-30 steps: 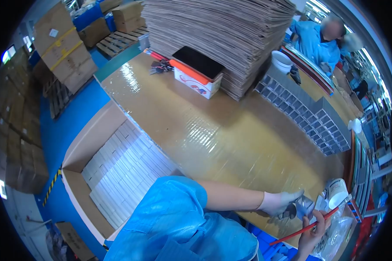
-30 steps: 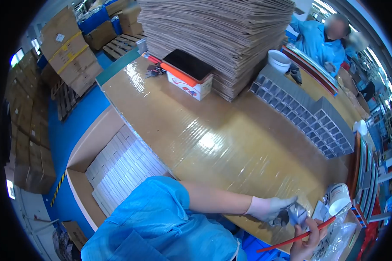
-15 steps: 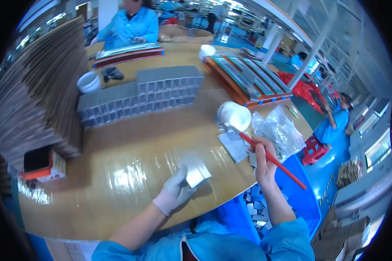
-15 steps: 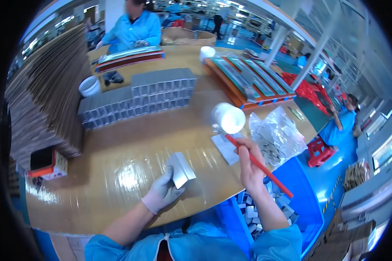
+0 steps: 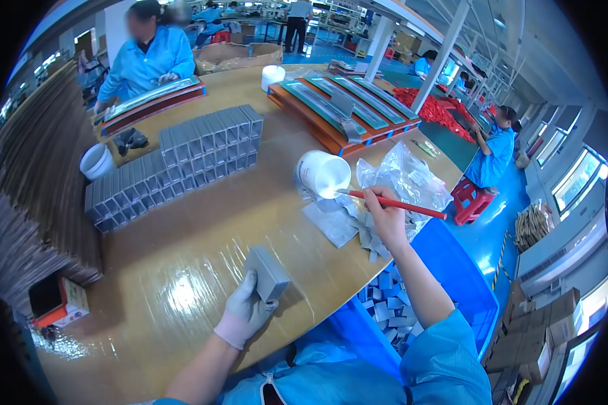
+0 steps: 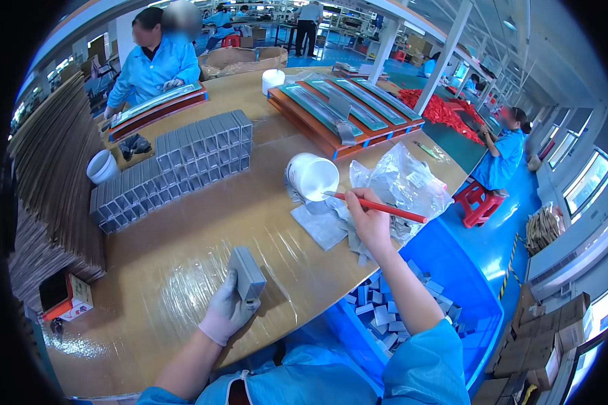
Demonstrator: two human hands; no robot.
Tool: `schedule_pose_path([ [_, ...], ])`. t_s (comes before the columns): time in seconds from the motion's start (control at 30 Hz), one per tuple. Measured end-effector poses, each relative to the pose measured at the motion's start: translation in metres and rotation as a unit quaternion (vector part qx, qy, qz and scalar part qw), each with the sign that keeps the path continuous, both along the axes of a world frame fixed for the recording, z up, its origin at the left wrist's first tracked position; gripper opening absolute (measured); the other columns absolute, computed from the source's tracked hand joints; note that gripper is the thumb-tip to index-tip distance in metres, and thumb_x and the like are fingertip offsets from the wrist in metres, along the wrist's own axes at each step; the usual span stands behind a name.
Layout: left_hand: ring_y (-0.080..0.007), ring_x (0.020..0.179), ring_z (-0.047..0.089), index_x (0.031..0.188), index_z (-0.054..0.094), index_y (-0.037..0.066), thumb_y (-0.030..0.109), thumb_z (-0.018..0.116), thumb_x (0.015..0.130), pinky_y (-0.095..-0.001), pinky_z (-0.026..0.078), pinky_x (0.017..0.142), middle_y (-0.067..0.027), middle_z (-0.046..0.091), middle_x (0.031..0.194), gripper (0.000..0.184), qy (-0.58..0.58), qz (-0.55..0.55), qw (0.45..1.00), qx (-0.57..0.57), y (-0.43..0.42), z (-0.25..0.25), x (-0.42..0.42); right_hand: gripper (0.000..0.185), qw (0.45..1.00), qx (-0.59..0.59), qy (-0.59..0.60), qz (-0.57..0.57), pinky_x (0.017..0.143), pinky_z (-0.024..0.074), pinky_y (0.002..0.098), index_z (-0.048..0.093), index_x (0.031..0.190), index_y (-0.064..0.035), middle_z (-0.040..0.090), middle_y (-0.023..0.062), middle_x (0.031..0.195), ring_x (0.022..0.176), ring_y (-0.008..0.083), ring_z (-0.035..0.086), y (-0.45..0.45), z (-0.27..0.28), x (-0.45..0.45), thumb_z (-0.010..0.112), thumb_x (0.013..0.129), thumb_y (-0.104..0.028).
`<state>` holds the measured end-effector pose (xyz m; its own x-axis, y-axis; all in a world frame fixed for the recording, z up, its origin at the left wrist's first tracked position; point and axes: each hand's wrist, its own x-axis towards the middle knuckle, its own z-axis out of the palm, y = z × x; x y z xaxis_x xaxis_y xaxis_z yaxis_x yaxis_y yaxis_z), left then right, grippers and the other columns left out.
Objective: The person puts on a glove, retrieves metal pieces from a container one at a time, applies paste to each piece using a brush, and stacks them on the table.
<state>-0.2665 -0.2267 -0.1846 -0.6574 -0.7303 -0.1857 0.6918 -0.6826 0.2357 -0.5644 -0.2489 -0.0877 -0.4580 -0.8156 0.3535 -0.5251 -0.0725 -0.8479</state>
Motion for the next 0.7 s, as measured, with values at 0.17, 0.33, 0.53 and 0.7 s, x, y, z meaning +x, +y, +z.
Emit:
schedule_pose_path([
  [0.17, -0.0199, 0.082, 0.060, 0.132, 0.045, 0.010, 0.032, 0.050, 0.098, -0.0272, 0.042, 0.054, -0.0106, 0.060, 0.114, 0.040, -0.008, 0.004, 1.000, 0.012, 0.000, 0.003, 0.000, 0.016, 0.999, 0.001, 0.046, 0.026, 0.073, 0.0444, 0.0230, 0.064, 0.098, -0.0027, 0.061, 0.0052, 0.084, 0.078, 0.0128, 0.054, -0.003, -0.003, -0.004, 0.058, 0.093, -0.017],
  [0.33, -0.0199, 0.081, 0.060, 0.131, 0.045, 0.010, 0.032, 0.050, 0.098, -0.0275, 0.042, 0.054, -0.0106, 0.060, 0.114, 0.040, -0.011, 0.002, 1.000, 0.016, 0.000, 0.001, 0.000, 0.017, 0.997, 0.038, 0.058, 0.025, 0.074, 0.0447, 0.0239, 0.064, 0.098, -0.0039, 0.061, 0.0054, 0.086, 0.079, 0.0140, 0.054, 0.001, 0.004, -0.004, 0.057, 0.093, -0.018],
  [0.53, -0.0202, 0.082, 0.061, 0.131, 0.045, 0.010, 0.032, 0.049, 0.098, -0.0289, 0.045, 0.056, -0.0108, 0.060, 0.114, 0.040, 0.006, -0.008, 1.000, 0.007, -0.001, -0.004, 0.000, 0.016, 0.997, 0.045, 0.054, 0.022, 0.076, 0.0449, 0.0246, 0.064, 0.099, -0.0045, 0.062, 0.0059, 0.088, 0.081, 0.0154, 0.055, 0.003, 0.012, -0.006, 0.057, 0.093, -0.018],
  [0.7, -0.0204, 0.082, 0.061, 0.131, 0.045, 0.010, 0.031, 0.049, 0.098, -0.0294, 0.046, 0.056, -0.0109, 0.060, 0.114, 0.039, 0.010, -0.007, 1.000, 0.013, -0.002, -0.003, 0.001, 0.015, 0.996, 0.058, 0.060, 0.029, 0.077, 0.0448, 0.0249, 0.064, 0.098, -0.0048, 0.062, 0.0056, 0.091, 0.084, 0.0157, 0.055, 0.002, 0.013, -0.004, 0.057, 0.093, -0.017],
])
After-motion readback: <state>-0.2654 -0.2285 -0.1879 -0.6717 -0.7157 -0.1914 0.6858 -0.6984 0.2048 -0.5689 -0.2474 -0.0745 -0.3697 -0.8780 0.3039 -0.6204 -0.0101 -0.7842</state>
